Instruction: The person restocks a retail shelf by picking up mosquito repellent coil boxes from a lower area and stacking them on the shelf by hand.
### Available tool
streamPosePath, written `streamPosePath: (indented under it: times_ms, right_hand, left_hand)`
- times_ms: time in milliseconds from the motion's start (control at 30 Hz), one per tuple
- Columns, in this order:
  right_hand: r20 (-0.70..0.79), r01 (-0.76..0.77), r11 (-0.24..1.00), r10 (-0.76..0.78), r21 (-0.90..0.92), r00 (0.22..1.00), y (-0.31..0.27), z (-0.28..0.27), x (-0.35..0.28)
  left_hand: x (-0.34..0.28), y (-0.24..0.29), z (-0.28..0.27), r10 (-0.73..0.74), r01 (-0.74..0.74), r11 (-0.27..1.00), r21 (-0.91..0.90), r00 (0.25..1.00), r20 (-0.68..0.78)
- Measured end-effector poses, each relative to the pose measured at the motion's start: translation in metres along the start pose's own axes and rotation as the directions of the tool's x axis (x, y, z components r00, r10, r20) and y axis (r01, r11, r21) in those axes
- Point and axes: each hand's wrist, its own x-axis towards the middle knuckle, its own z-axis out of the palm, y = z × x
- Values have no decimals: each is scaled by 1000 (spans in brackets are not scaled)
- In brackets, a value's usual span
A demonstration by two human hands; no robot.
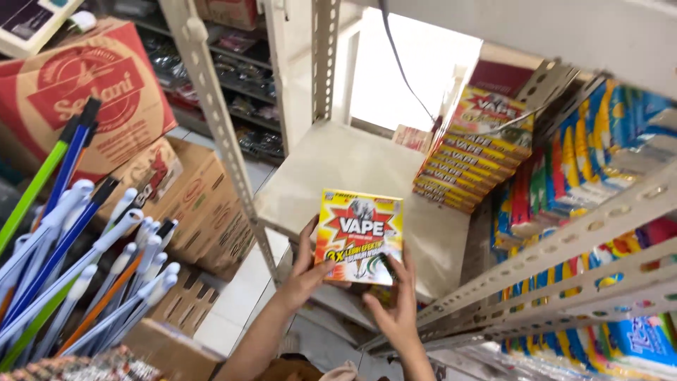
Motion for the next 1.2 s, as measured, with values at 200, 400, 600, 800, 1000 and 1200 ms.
streamPosePath:
  times_ms: [200,400,600,800,1000,1200]
  right_hand:
    - [-256,52,992,-79,-111,963,21,-13,99]
    - [-591,31,999,-35,-18,806,25,-26,178]
    - [-799,-27,985,-121,-169,589,59,-60,231]
    - [-830,-380,802,-238,-461,505,101,-84,254]
    - [-855,-396,846,-126,-358,503,103,-74,243]
    - [-751,-292,845,-179,-449,635,75,-28,196]
  left_hand:
    - [117,45,29,229,-223,973,-54,949,215]
    - [240,64,77,323,-387,919,79,851,414]
    - [305,79,125,258,-495,686,534,851,457]
    - [335,72,144,542,-614,244,751,729,419]
    - [331,66,138,518,-629,299,717,739,432]
    - [333,59,143,545,-637,304,708,726,419]
